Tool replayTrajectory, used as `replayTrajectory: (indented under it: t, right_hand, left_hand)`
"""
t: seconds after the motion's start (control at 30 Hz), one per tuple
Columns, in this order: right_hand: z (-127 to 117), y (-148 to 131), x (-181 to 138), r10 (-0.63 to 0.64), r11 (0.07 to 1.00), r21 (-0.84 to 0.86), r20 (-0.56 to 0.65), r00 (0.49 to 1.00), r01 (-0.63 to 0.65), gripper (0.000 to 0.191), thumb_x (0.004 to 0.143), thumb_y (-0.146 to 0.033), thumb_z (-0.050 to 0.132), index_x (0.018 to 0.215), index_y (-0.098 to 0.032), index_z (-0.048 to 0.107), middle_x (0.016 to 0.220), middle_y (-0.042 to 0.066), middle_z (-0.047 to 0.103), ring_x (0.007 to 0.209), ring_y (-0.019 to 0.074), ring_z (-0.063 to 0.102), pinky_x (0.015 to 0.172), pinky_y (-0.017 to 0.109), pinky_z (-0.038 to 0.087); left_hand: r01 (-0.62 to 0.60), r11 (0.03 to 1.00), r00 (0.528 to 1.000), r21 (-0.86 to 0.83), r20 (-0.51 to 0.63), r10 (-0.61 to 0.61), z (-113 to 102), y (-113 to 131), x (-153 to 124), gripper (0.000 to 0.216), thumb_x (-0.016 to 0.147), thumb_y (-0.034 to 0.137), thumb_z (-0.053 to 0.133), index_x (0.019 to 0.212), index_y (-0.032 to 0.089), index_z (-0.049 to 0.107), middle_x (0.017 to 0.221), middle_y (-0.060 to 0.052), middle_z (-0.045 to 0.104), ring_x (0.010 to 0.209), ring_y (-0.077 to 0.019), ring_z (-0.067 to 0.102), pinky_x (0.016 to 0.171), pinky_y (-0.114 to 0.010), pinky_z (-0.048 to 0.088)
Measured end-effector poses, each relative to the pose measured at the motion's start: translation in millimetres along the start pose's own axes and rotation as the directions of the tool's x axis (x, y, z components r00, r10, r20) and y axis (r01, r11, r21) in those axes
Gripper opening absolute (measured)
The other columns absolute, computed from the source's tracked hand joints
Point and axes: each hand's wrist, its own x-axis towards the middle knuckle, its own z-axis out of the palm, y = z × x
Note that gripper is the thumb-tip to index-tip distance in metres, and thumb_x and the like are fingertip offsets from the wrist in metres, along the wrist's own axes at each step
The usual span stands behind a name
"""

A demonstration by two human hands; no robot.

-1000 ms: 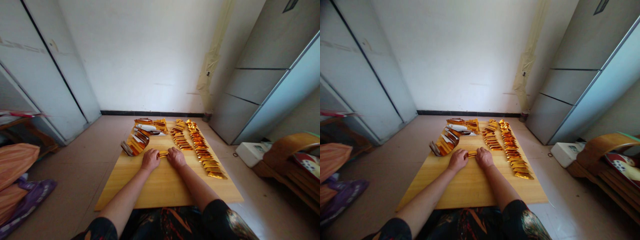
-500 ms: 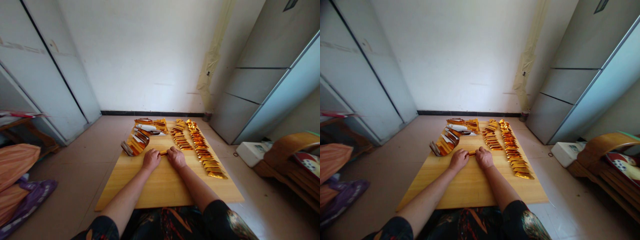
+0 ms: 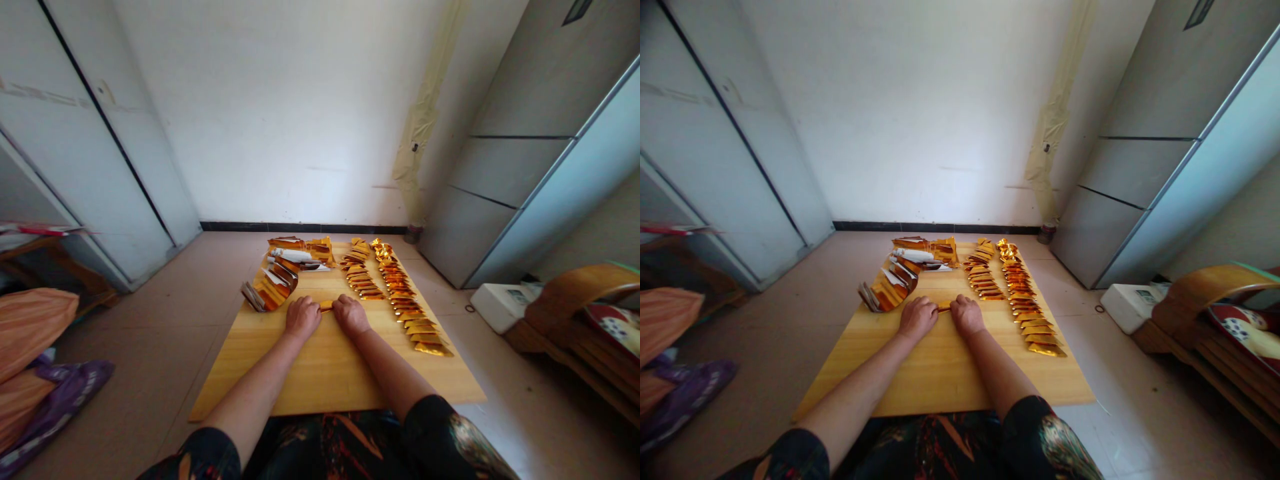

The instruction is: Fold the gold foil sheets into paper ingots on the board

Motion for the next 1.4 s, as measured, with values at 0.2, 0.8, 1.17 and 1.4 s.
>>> replayTrajectory:
  t: [0.2,0.8,1.17,1.4]
  right_hand:
    - [-4,2,-7,-0.043,0.999,0.003,-0.003,0.999,0.043,0.028,0.094,-0.021,0.037,0.094,-0.019,0.065,0.097,0.007,0.060,0.088,0.0163,0.053,0.077,0.027,0.037]
    - [-16,-29,15,-0.066,0.994,0.091,0.098,0.993,0.057,0.026,0.092,-0.021,0.041,0.100,-0.020,0.066,0.100,0.008,0.059,0.093,0.0166,0.055,0.079,0.024,0.041]
    - [-18,-18,7,-0.008,1.000,0.027,0.126,0.992,0.005,0.027,0.092,-0.018,0.038,0.101,-0.022,0.064,0.103,0.009,0.057,0.095,0.0195,0.051,0.075,0.026,0.040]
    - [-14,-10,2,0.035,0.999,0.012,0.104,0.994,-0.037,0.027,0.092,-0.016,0.038,0.102,-0.020,0.063,0.103,0.010,0.057,0.094,0.0203,0.051,0.075,0.027,0.039]
  left_hand:
    - [-0.035,0.999,0.999,0.031,-0.003,0.035,-8,1,-10,0.027,0.087,0.028,0.045,0.094,0.023,0.070,0.093,-0.010,0.061,0.097,-0.0238,0.050,0.082,-0.037,0.034]
    - [0.129,0.991,0.991,-0.017,-0.033,-0.130,-3,2,-4,0.027,0.086,0.037,0.048,0.084,0.025,0.072,0.089,-0.008,0.061,0.097,-0.0248,0.049,0.080,-0.037,0.032]
    - [0.165,0.985,0.986,-0.053,-0.026,-0.167,-1,-2,-4,0.027,0.088,0.038,0.047,0.088,0.030,0.073,0.091,-0.006,0.060,0.098,-0.0237,0.047,0.086,-0.040,0.029]
    - [0.120,0.990,0.993,-0.070,0.014,-0.119,-8,-12,-12,0.026,0.087,0.029,0.049,0.100,0.038,0.070,0.096,-0.004,0.058,0.100,-0.0226,0.044,0.088,-0.040,0.028]
